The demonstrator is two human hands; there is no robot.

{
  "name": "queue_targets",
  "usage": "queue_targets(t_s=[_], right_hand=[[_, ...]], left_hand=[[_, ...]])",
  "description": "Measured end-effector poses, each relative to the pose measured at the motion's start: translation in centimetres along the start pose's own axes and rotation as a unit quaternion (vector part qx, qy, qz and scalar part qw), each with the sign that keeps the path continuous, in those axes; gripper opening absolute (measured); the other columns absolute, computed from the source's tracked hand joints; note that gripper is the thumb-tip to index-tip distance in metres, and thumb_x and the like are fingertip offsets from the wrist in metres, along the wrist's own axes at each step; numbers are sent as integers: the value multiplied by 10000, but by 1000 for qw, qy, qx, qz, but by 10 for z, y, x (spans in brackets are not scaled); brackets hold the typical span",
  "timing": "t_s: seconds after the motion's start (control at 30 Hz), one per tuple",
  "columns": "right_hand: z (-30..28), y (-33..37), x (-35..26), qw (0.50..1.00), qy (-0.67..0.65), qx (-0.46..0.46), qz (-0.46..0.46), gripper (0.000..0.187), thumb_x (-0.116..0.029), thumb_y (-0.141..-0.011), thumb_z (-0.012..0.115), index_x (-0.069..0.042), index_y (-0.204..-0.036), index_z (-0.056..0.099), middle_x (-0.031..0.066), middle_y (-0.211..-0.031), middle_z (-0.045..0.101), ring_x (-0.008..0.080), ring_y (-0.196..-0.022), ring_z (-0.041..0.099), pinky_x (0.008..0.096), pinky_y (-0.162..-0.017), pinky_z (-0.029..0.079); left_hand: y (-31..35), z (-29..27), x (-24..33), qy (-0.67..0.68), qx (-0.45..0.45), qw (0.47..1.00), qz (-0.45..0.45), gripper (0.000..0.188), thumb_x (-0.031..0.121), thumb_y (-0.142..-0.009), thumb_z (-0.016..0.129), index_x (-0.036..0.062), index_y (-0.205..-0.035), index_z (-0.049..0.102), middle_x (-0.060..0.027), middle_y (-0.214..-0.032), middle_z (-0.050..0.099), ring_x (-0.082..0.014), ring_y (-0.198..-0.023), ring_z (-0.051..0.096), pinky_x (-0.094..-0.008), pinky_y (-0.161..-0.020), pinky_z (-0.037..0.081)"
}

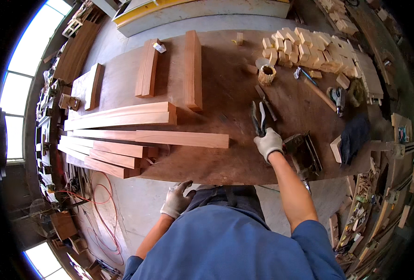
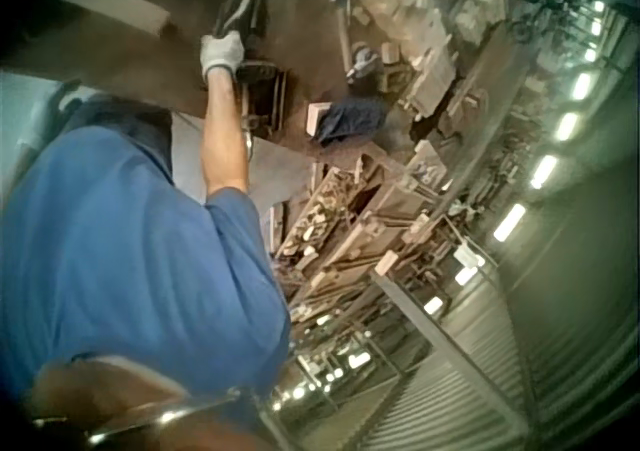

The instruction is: The person applies glue to a wooden plank using a brush, then uses a nail gun to fasten multiple planks together on a workbench. The person then carries the assembled planks and places them on a drying rack.

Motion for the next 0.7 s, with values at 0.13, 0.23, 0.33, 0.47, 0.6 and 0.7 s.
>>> queue_targets(t_s=[0.13, 0.23, 0.33, 0.47, 0.6, 0.7], right_hand=[[-20, 58, -6, 836, -508, -191, 75, 289, -262, -921, 766, -6, -1032, 692, 23, -748, 625, 130, -605, 598, 283, -529, 487], [-51, 118, -17, 817, -507, -274, 30, 421, -292, -868, 809, 38, -1103, 692, 56, -777, 653, 146, -617, 630, 286, -539, 517], [-77, 163, -8, 818, -457, -349, 13, 520, -321, -825, 884, 44, -1147, 701, 60, -800, 673, 142, -649, 656, 290, -551, 534], [-102, 195, 10, 864, -357, -351, 56, 547, -354, -840, 873, 72, -1144, 712, 93, -826, 705, 161, -662, 678, 303, -571, 561], [-90, 180, 38, 844, -479, -239, -30, 506, -342, -901, 845, 49, -1191, 706, 105, -1054, 741, 178, -942, 727, 304, -786, 624], [-42, 182, 33, 868, -380, -321, -15, 408, -261, -950, 801, 35, -1213, 701, 97, -1162, 727, 191, -1033, 715, 311, -887, 611]], left_hand=[[-31, -19, 75, -32, 19, 990, 133, 458, 172, -843, 830, 68, -1271, 704, -154, -1208, 747, -370, -1157, 690, -458, -997, 555], [-51, -29, 166, -81, 26, 955, 284, 510, 186, -841, 815, 101, -1326, 683, -155, -1376, 655, -378, -1305, 596, -499, -1095, 496], [-53, 6, 235, -176, -15, 864, 471, 586, 260, -921, 692, 123, -1483, 599, -173, -1519, 557, -380, -1445, 485, -541, -1218, 395], [-62, 47, 287, -54, -151, 863, 479, 423, 185, -898, 719, 68, -1303, 680, -162, -1385, 658, -336, -1327, 594, -510, -1149, 456], [-74, 77, 268, 375, -354, 845, 138, 373, 125, -900, 810, 25, -1236, 684, -41, -1156, 723, -176, -1182, 651, -368, -1004, 540], [-74, 89, 254, 551, -356, 755, -20, 314, 154, -928, 840, 6, -1169, 704, 25, -1087, 674, -85, -1131, 614, -274, -945, 535]])
Point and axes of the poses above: each hand's wrist, its own y-axis away from the middle knuckle, its own z-axis out of the palm, x = y × z, the point moved 7 cm from there along -y, towards the middle knuckle
